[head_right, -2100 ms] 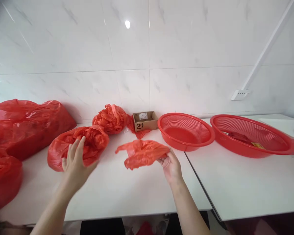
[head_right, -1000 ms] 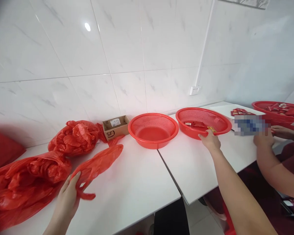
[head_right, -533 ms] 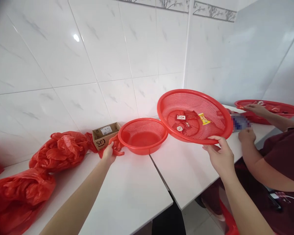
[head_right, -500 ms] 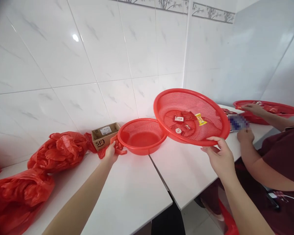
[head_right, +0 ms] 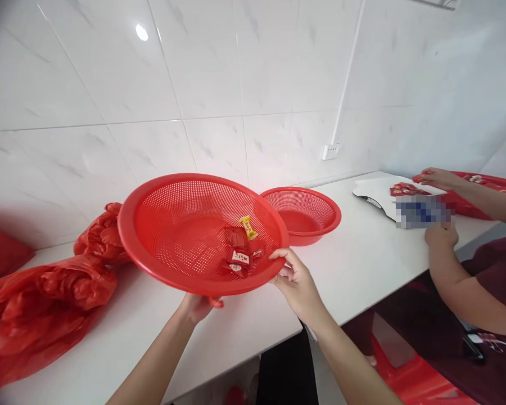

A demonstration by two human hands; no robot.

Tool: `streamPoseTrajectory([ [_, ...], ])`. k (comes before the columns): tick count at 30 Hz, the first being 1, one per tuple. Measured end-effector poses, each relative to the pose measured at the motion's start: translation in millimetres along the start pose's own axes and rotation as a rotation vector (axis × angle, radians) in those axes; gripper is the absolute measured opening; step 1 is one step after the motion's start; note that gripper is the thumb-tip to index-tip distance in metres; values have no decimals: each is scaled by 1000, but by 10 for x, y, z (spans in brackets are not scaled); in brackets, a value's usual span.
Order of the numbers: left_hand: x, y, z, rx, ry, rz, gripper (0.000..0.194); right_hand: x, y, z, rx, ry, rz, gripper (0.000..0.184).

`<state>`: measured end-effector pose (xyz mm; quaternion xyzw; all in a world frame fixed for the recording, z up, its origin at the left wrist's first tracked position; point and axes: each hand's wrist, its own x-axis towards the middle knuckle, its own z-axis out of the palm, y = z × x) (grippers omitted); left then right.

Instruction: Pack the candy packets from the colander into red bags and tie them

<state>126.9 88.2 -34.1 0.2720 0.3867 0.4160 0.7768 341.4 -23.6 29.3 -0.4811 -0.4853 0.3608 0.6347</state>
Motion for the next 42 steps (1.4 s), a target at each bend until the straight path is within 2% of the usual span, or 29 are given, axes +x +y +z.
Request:
streamPoseTrajectory([
  [3, -478, -53, -423, -70, 135, -31, 22, 110, 319, 145, -2, -19, 47, 28],
  [5, -775, -53, -688, -132, 281, -15, 21, 199, 518, 179, -105, 30, 8, 28],
  [8, -1166, -4, -1002, -157, 470, 34, 25, 326, 742, 190, -336, 190, -132, 26],
  [10, -1378, 40, -1133, -106, 503, 24, 30, 383, 830, 187, -447, 308, -177, 27],
  [12, -1536, 74, -1199, -41, 474, -5, 37, 401, 861, 188, -491, 385, -172, 32],
  [15, -1651, 86, -1216, 19, 386, -7, 37, 315, 795, 239, -428, 355, -96, 49],
  [18, -1651, 65, -1193, 65, 277, 11, 37, 50, 626, 438, -313, 181, 67, 61],
  [21, -1615, 42, -1136, 160, 141, 17, 42, -338, 450, 822, -239, -143, 181, 47],
  [23, -1597, 28, -1075, 238, 30, 34, 44, -566, 397, 1123, -287, -321, 140, 44],
  [24, -1591, 21, -1043, 272, -19, 50, 44, -645, 402, 1263, -334, -346, 85, 49],
  [26, -1586, 3, -1001, 333, -79, 86, 41, -713, 472, 1476, -413, -329, -11, 57],
  [28, -1586, -16, -1011, 392, -51, 125, 35, -666, 591, 1565, -421, -302, -18, 45],
  [30, -1592, -24, -1084, 444, 18, 138, 30, -546, 707, 1523, -364, -276, 45, 25],
  [32, -1603, -6, -1204, 424, 88, 148, 28, -403, 787, 1381, -238, -193, 120, 15],
  [35, -1628, 74, -1405, 283, 260, 204, 32, -225, 848, 1091, 16, 9, 225, 21],
  [37, -1650, 140, -1508, 227, 400, 248, 36, -162, 857, 922, 88, 81, 286, 25],
  [39, -1671, 188, -1560, 240, 463, 257, 38, -156, 815, 822, 7, 76, 294, 26],
  [40, -1679, 200, -1564, 263, 457, 252, 37, -176, 764, 805, -72, 63, 260, 27],
  [42, -1683, 200, -1528, 301, 410, 256, 35, -265, 592, 846, -247, 60, 81, 27],
])
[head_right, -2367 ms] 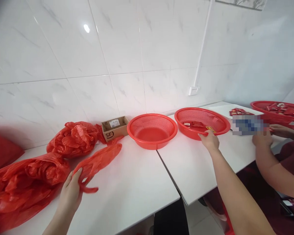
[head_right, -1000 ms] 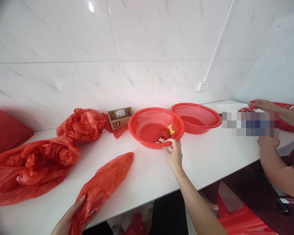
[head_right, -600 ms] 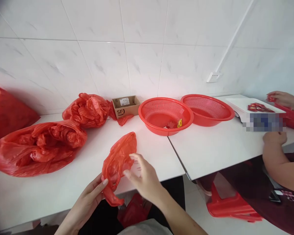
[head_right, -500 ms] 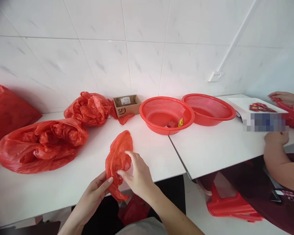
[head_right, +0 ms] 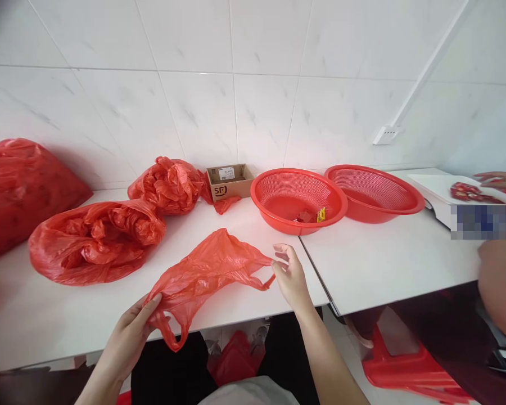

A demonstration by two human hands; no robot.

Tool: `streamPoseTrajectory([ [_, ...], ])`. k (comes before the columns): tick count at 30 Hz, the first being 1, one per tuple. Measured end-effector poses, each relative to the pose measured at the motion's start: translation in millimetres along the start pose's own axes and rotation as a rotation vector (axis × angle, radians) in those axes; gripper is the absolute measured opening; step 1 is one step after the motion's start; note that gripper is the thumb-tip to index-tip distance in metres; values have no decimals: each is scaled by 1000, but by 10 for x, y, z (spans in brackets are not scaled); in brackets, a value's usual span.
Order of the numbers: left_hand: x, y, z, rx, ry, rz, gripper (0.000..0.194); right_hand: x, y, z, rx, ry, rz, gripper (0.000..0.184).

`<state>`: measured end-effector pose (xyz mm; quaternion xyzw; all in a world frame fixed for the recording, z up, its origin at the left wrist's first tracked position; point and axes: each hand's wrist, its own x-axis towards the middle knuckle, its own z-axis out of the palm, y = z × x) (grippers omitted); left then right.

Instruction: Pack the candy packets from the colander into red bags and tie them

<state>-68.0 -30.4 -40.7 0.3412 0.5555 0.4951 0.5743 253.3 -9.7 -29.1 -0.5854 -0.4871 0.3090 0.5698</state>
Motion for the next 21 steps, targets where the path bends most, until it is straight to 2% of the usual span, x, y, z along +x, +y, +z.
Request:
streamPoseTrajectory([
  [2, -23, 6, 84, -13, -27, 30, 33, -173, -243, 64, -90, 30, -254, 24],
  [3, -34, 10, 140, -30, -30, 41, 34, -276, -368, 122, -93, 2, -362, 20],
  [5, -57, 20, 267, -73, -38, 61, 34, -478, -561, 288, -45, -205, -485, 16],
  [7, -82, 29, 393, -103, -86, 79, 31, -618, -631, 488, -43, -451, -542, 18],
  [9, -117, 39, 495, -90, -154, 98, 26, -638, -583, 664, -124, -546, -575, 24],
  [11, -164, 65, 551, -70, -198, 76, 24, -526, -482, 753, -267, -500, -545, 29],
  [14, -237, 179, 502, -110, -190, -32, 25, -203, -375, 658, -564, -507, -330, 28],
  [16, -252, 302, 368, -164, -174, -74, 24, 10, -367, 479, -698, -591, -186, 25],
  [18, -214, 422, 183, -199, -182, -45, 30, 152, -395, 286, -722, -704, -114, 24],
  [21, -59, 491, -49, -156, -167, 63, 40, 201, -449, 111, -650, -912, -101, 49],
])
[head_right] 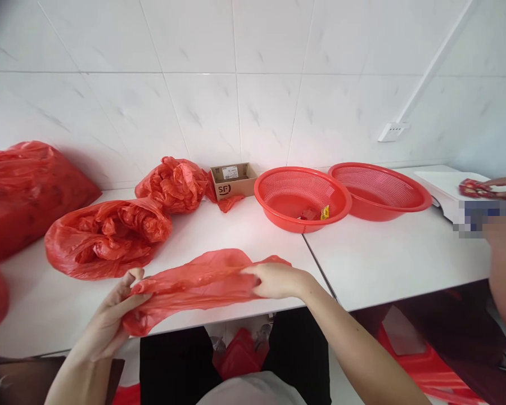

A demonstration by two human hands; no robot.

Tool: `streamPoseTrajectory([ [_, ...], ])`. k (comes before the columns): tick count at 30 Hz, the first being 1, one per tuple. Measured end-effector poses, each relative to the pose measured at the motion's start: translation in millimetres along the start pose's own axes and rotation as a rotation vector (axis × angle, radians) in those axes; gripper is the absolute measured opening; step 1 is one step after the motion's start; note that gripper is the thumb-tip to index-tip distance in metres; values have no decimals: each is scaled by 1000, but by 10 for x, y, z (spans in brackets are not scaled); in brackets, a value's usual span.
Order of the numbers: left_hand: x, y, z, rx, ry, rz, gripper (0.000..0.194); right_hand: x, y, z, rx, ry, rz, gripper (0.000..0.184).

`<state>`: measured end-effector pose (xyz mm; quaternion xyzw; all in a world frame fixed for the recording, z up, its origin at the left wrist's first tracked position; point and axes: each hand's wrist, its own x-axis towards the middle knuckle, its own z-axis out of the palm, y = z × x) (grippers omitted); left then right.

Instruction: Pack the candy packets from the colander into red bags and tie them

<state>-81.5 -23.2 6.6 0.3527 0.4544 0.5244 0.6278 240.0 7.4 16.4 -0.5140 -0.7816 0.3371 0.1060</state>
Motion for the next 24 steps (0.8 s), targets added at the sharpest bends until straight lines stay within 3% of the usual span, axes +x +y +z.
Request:
streamPoseTrajectory([
  [3, 176, -97, -83, 130, 151, 169, 43, -77, -80, 33, 2, -108, -51, 67],
  [6, 296, -243, -6, 212, 258, 244, 36, -161, -276, 117, -40, -27, -90, 59],
  [8, 312, -285, 78, 236, 257, 219, 31, -210, -431, 159, -30, 38, -216, 47],
  [10, 282, -274, 156, 276, 229, 181, 28, -198, -537, 181, -24, 69, -357, 40],
  [12, 218, -240, 210, 337, 132, 120, 23, -91, -532, 182, -83, 111, -407, 35],
  [15, 93, -219, 221, 395, -122, -45, 21, 176, -320, 145, -194, 189, -224, 22],
  [18, 16, -266, 134, 255, -204, -196, 25, 342, -54, 94, -187, 160, -44, 21],
  [21, 76, -325, 0, -92, -6, -205, 23, 298, 79, 76, -99, 86, -79, 42],
  [24, 218, -361, -94, -379, 170, -150, 16, 154, 58, 70, -51, 28, -119, 62],
])
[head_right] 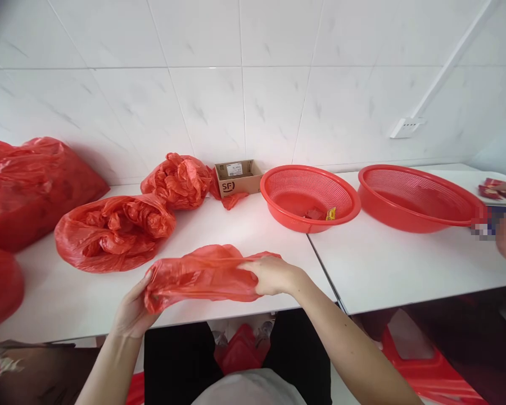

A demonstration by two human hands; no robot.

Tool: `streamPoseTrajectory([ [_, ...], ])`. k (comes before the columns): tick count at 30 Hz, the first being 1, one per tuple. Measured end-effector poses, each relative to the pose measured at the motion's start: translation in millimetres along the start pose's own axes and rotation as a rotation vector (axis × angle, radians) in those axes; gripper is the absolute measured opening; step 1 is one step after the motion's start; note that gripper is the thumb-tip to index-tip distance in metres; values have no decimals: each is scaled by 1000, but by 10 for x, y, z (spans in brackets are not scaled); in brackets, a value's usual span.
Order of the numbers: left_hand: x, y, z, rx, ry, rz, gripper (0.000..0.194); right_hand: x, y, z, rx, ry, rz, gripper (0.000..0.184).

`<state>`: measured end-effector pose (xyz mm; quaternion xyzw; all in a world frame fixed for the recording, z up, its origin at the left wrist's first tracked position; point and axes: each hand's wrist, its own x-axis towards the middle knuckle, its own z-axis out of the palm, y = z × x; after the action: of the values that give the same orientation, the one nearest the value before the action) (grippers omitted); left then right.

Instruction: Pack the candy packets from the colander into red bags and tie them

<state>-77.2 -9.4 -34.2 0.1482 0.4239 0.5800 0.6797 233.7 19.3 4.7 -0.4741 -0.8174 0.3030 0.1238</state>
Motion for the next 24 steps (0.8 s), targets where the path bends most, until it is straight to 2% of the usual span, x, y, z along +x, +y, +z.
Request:
streamPoseTrajectory([
  [3, 89, -22, 3, -51, -19, 14, 22, -81, -153, -23, 16, 32, -60, 52],
  [5, 80, -71, 49, 12, -36, 9, 21, -62, -283, -12, 41, 166, -140, 38],
  [7, 24, -136, 132, 108, -65, -2, 22, 24, -382, 46, 25, 267, -257, 35],
  [9, -60, -200, 234, 206, -113, -10, 28, 164, -392, 139, -66, 266, -364, 33],
  [10, -102, -225, 279, 251, -142, -17, 31, 243, -353, 186, -130, 239, -373, 29],
  [11, -138, -241, 310, 292, -171, -28, 33, 320, -285, 226, -194, 205, -331, 27],
  [12, -162, -245, 322, 330, -199, -40, 35, 390, -193, 254, -243, 160, -242, 34],
  [15, -118, -175, 218, 419, -222, -33, 39, 503, 137, 252, -264, -4, 85, 80],
  [17, -13, -73, 68, 508, -146, 89, 45, 482, 304, 196, -239, -45, 172, 87],
  [20, 97, 70, -91, 752, 72, 382, 59, 356, 349, 98, -224, -31, 156, 77],
  [22, 54, 100, -54, 950, 157, 605, 60, 269, 247, 54, -225, 9, 101, 69],
  [24, -70, 70, 93, 1162, 143, 875, 53, 221, 86, 46, -236, 169, 16, 55],
])
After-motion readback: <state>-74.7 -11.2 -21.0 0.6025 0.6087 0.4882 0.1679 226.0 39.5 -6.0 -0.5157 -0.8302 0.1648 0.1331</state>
